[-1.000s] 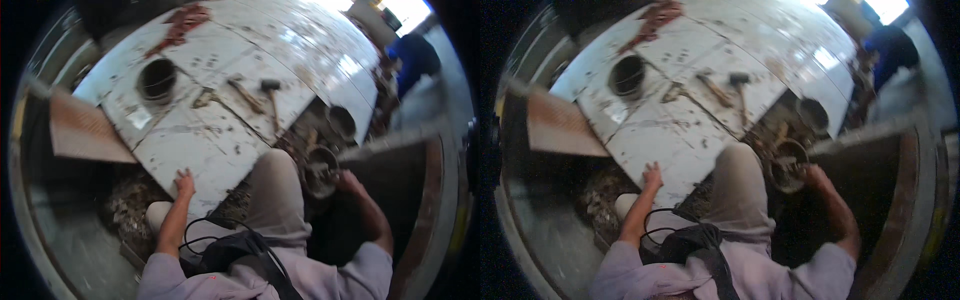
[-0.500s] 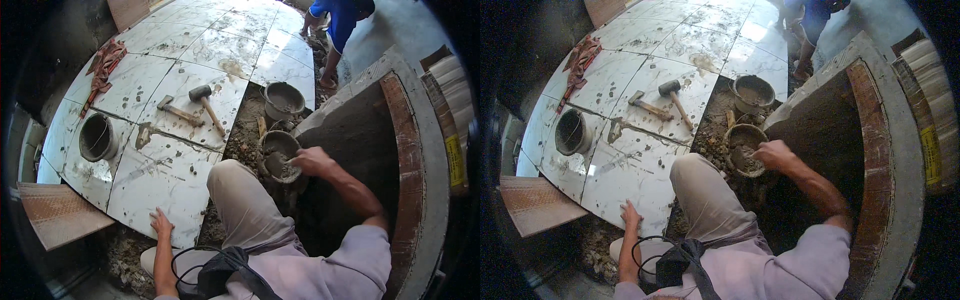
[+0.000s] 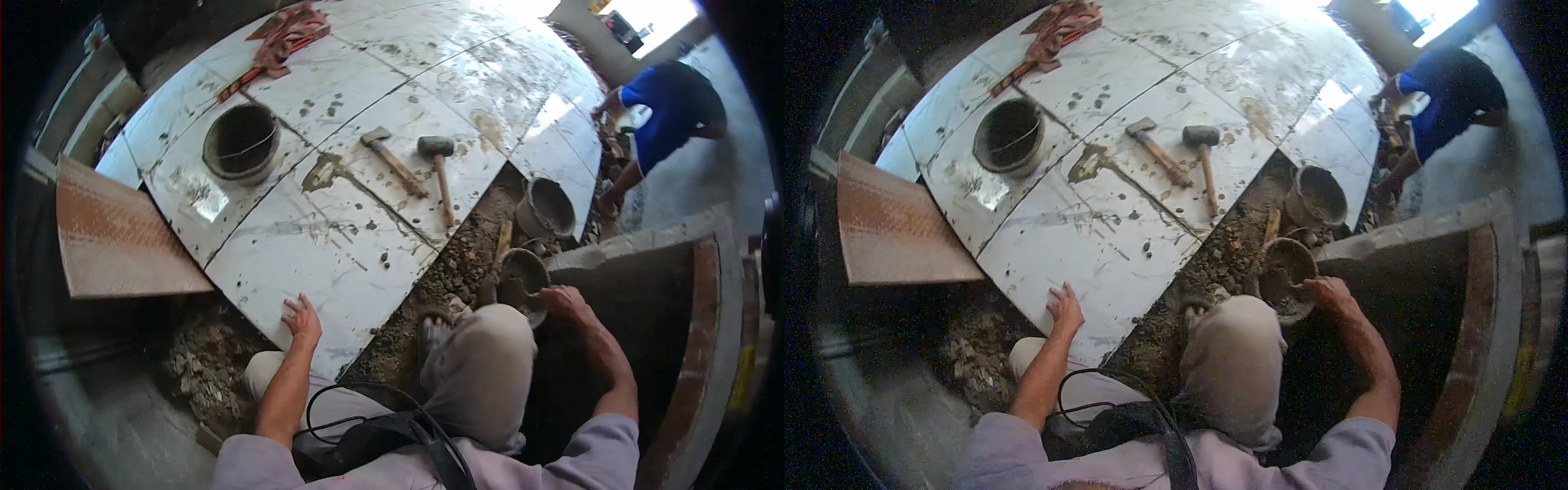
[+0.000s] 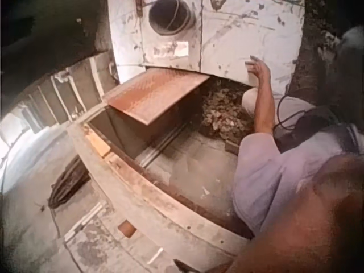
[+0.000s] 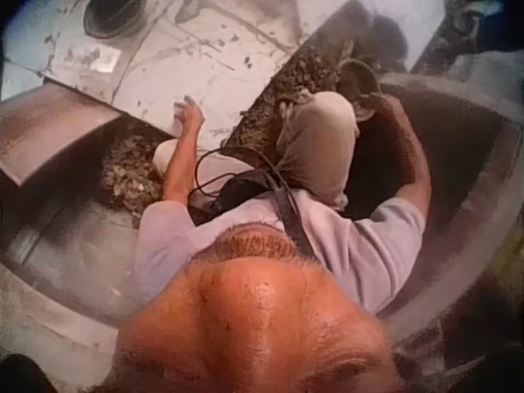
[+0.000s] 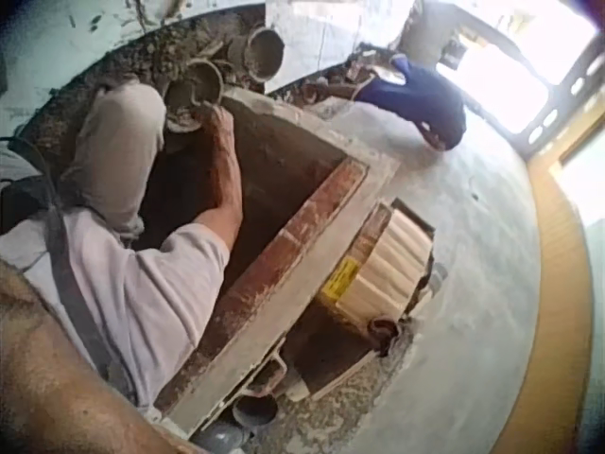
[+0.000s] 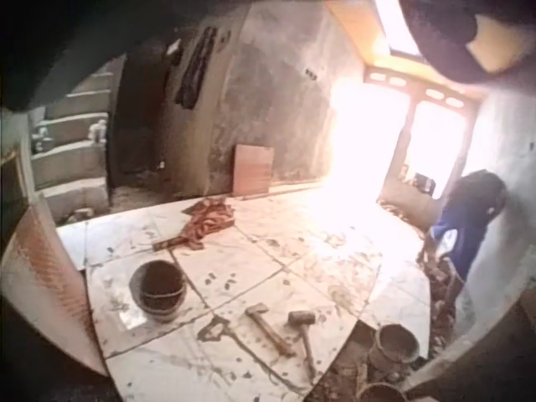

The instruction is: The person installs a floor tile by tapping it with a rubber mallet, then scrapes and applies mortar along the edges using a trowel.

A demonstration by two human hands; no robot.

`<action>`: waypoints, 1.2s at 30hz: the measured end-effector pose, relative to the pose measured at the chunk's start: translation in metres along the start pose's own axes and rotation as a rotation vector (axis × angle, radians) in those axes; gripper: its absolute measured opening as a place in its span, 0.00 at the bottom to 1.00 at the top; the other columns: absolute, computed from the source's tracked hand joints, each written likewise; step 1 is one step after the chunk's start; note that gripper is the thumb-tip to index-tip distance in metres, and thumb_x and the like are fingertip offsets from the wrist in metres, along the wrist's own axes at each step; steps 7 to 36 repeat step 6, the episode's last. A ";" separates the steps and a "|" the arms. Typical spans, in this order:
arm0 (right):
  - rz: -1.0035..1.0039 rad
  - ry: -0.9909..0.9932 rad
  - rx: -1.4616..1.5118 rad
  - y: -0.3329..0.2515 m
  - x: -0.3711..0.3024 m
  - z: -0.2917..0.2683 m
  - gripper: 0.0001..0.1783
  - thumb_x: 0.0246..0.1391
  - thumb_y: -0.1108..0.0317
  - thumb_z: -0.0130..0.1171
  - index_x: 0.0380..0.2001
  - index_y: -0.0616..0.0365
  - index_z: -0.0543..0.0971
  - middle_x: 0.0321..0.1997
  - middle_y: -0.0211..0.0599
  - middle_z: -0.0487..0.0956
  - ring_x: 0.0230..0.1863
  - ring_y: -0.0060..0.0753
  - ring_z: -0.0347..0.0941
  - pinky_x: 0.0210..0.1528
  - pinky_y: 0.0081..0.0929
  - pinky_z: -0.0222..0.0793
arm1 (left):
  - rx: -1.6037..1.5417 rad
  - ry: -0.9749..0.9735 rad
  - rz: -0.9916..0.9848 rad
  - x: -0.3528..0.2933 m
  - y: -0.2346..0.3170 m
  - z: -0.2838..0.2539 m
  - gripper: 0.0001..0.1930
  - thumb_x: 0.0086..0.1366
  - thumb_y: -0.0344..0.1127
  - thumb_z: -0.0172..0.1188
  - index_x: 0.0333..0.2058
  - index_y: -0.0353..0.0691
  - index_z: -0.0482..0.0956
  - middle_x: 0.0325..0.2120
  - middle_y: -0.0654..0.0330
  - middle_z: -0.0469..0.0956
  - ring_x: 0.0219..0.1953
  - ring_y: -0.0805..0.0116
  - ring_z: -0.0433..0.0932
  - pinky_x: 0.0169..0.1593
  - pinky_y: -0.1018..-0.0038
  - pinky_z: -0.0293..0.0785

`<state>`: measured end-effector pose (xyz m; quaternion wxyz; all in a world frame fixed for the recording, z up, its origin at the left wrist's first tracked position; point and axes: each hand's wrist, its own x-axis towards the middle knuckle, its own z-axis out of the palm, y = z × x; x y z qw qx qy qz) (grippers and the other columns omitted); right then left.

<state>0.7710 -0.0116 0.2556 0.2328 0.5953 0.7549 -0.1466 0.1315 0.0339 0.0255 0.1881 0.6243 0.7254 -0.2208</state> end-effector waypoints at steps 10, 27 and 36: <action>0.230 -0.141 0.095 0.049 0.016 0.010 0.14 0.47 0.65 0.55 0.40 0.50 0.77 0.38 0.41 0.81 0.42 0.50 0.77 0.41 0.44 0.73 | -0.256 -0.260 0.029 -0.025 0.003 -0.070 0.56 0.50 0.46 0.69 0.68 0.47 0.38 0.68 0.45 0.40 0.67 0.43 0.49 0.65 0.45 0.45; 0.230 -0.141 0.095 0.049 0.016 0.010 0.14 0.47 0.65 0.55 0.40 0.50 0.77 0.38 0.41 0.81 0.42 0.50 0.77 0.41 0.44 0.73 | -0.256 -0.260 0.029 -0.025 0.003 -0.070 0.56 0.50 0.46 0.69 0.68 0.47 0.38 0.68 0.45 0.40 0.67 0.43 0.49 0.65 0.45 0.45; 0.230 -0.141 0.095 0.049 0.016 0.010 0.14 0.47 0.65 0.55 0.40 0.50 0.77 0.38 0.41 0.81 0.42 0.50 0.77 0.41 0.44 0.73 | -0.256 -0.260 0.029 -0.025 0.003 -0.070 0.56 0.50 0.46 0.69 0.68 0.47 0.38 0.68 0.45 0.40 0.67 0.43 0.49 0.65 0.45 0.45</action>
